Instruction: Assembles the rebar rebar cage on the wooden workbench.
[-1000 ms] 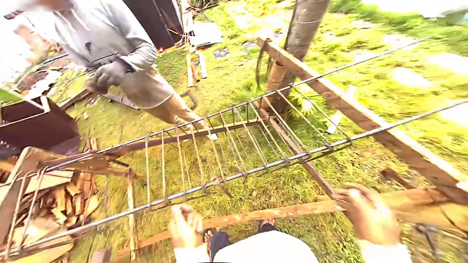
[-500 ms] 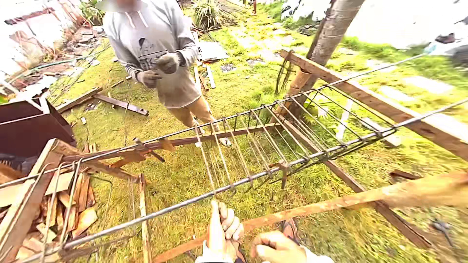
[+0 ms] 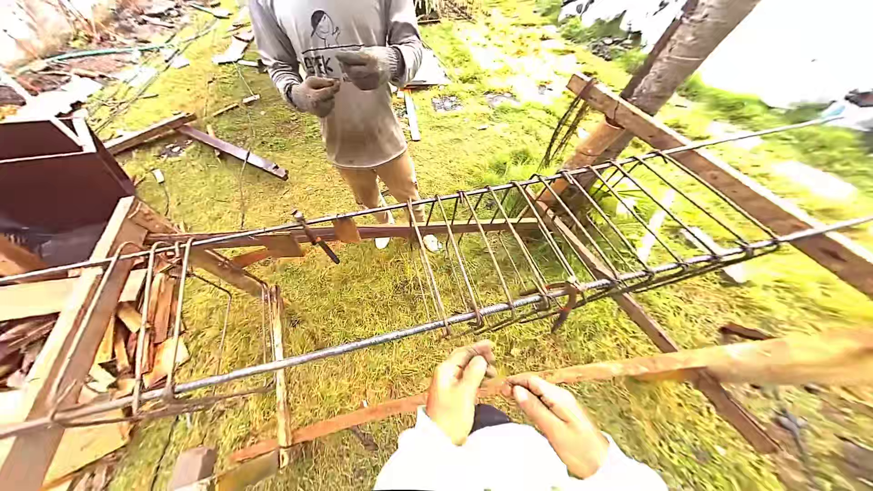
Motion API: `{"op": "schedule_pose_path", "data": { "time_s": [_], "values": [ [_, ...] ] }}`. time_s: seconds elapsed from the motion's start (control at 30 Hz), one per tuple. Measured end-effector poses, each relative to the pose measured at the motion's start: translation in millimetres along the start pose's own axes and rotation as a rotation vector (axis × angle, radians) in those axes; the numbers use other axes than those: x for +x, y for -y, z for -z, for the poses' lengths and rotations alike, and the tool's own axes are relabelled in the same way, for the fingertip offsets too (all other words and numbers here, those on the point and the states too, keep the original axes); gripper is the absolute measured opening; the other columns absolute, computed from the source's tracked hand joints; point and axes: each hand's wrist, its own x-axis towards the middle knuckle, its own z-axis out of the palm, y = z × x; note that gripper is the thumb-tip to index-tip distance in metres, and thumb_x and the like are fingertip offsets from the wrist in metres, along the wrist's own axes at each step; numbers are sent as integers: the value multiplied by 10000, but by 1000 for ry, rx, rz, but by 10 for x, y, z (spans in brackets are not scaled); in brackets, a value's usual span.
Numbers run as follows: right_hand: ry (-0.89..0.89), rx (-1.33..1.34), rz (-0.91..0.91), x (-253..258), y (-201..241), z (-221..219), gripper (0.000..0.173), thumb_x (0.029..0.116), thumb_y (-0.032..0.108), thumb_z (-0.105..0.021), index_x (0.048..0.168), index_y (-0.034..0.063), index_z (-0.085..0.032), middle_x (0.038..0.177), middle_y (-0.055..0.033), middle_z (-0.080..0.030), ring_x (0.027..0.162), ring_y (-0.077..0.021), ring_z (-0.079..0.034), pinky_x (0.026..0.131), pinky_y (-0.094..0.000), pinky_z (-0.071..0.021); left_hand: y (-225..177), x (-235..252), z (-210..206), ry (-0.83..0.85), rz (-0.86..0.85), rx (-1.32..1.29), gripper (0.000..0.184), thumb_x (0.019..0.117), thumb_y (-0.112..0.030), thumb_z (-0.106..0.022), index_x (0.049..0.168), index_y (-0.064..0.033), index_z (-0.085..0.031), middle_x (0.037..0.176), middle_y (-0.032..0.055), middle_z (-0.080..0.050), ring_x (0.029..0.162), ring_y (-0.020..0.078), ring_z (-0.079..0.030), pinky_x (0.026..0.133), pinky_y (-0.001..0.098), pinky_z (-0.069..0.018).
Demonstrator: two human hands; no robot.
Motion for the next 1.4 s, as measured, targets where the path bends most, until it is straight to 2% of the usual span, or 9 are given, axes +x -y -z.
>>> {"op": "schedule_pose_path", "data": {
  "time_s": [0.13,0.33,0.43,0.5,0.57,0.73,0.87,1.03,1.4],
  "values": [
    [25,101,-1,144,33,-247,280,1050,140,-461,1148,8,-687,774,29,-626,613,-17,-550,580,-220,-501,-35,61,28,-109,-67,-130,314,1093,-81,-373,1148,73,-641,955,85,-708,853,141,-694,821,309,-600],
    [214,172,15,258,-113,-122,275,1047,133,-465,1133,11,-696,889,3,-688,780,-33,-634,747,-243,-555,-222,200,112,-136,58,-509,354,1123,-164,-270,1101,-3,-584,788,56,-636,709,198,-669,753,412,-615],
    [311,104,-25,325,-131,19,275,1022,202,-569,1172,36,-730,1130,-91,-702,1034,-142,-661,940,-352,-553,-177,233,49,-97,-76,-463,339,1101,-155,-312,1066,-21,-622,638,-45,-508,549,79,-532,607,281,-554],
    [154,76,-4,441,-17,148,311,1009,253,-590,1203,41,-708,1185,-103,-698,1069,-184,-680,944,-403,-574,-166,236,-1,-72,-164,-395,321,1089,-143,-350,1079,-15,-644,631,-64,-490,529,36,-483,557,213,-487],
    [-41,86,126,606,237,320,323,1008,283,-575,1184,48,-712,1102,-57,-723,959,-139,-698,849,-352,-599,-183,200,-86,-67,-177,-289,310,1084,-133,-371,1083,-9,-654,650,-66,-504,530,17,-463,539,185,-450],
    [-108,-86,364,860,847,485,285,1012,298,-615,1121,66,-739,990,-13,-723,852,-53,-693,781,-238,-605,-150,125,-289,-94,-176,-63,290,1075,-129,-413,1097,-22,-682,653,-82,-506,506,5,-421,497,182,-399],
    [-57,-165,385,938,844,503,267,1040,247,-558,1012,50,-736,898,-31,-699,783,-49,-647,733,-225,-556,-120,119,-347,-107,-170,-67,300,1075,-129,-399,1091,-23,-679,607,-96,-465,472,-10,-396,464,170,-375],
    [-327,-60,390,942,803,622,233,1003,242,-548,931,101,-718,781,34,-673,678,-46,-638,621,-242,-560,-74,34,-384,-106,-203,43,282,1064,-102,-428,1123,-15,-690,682,-90,-545,489,-39,-391,465,147,-360],
    [-477,-8,474,839,815,991,207,999,250,-555,918,144,-713,776,65,-664,687,-42,-639,622,-225,-561,0,40,-463,-78,-229,143,295,1058,-81,-401,1090,2,-683,748,-98,-604,508,-83,-373,481,120,-349]
  ]
}}
